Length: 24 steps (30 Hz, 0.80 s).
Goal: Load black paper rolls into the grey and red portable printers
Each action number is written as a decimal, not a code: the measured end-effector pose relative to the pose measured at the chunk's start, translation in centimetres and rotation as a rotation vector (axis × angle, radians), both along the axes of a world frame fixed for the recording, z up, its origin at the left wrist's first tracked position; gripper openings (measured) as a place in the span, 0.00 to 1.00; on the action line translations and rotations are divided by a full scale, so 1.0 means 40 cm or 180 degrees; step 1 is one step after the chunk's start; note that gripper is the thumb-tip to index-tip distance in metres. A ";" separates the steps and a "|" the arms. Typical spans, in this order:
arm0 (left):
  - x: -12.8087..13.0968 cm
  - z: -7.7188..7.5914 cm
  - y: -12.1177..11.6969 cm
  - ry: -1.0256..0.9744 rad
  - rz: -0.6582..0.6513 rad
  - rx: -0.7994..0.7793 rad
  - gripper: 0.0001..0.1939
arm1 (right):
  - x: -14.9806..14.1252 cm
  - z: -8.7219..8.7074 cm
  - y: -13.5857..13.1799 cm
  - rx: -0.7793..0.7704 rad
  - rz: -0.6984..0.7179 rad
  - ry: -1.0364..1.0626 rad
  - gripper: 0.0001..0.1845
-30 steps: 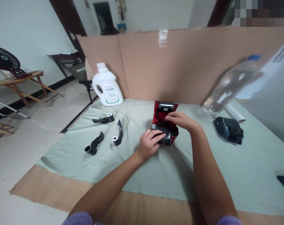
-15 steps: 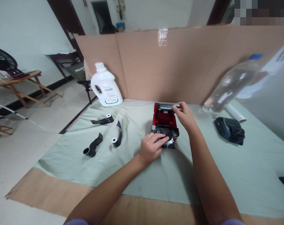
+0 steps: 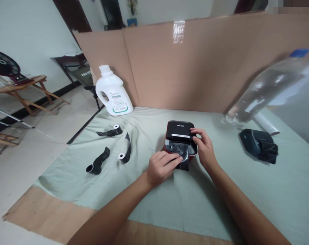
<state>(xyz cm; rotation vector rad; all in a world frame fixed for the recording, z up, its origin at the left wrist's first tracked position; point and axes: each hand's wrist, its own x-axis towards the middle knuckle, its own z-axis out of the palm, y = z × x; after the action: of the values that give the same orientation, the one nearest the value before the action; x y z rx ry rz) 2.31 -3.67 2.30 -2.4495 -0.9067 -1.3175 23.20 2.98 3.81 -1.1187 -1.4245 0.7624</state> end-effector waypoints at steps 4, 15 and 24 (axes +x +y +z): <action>-0.002 0.004 0.009 0.0014 0.0110 -0.0189 0.20 | -0.027 -0.037 0.004 -0.0228 -0.0249 0.0775 0.26; 0.010 0.027 0.159 -0.3220 -0.0075 -0.4630 0.25 | -0.063 -0.087 0.010 -0.0541 -0.0019 0.1896 0.31; 0.002 0.006 0.162 -0.3255 -0.0239 -0.4807 0.27 | -0.072 -0.097 -0.002 -0.0437 0.0141 0.2043 0.30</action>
<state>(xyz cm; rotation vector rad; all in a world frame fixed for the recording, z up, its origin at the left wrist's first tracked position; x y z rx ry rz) 2.38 2.79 2.53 -2.2701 -2.9131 -2.5792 20.34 2.89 -0.05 -0.8336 -0.8643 1.1411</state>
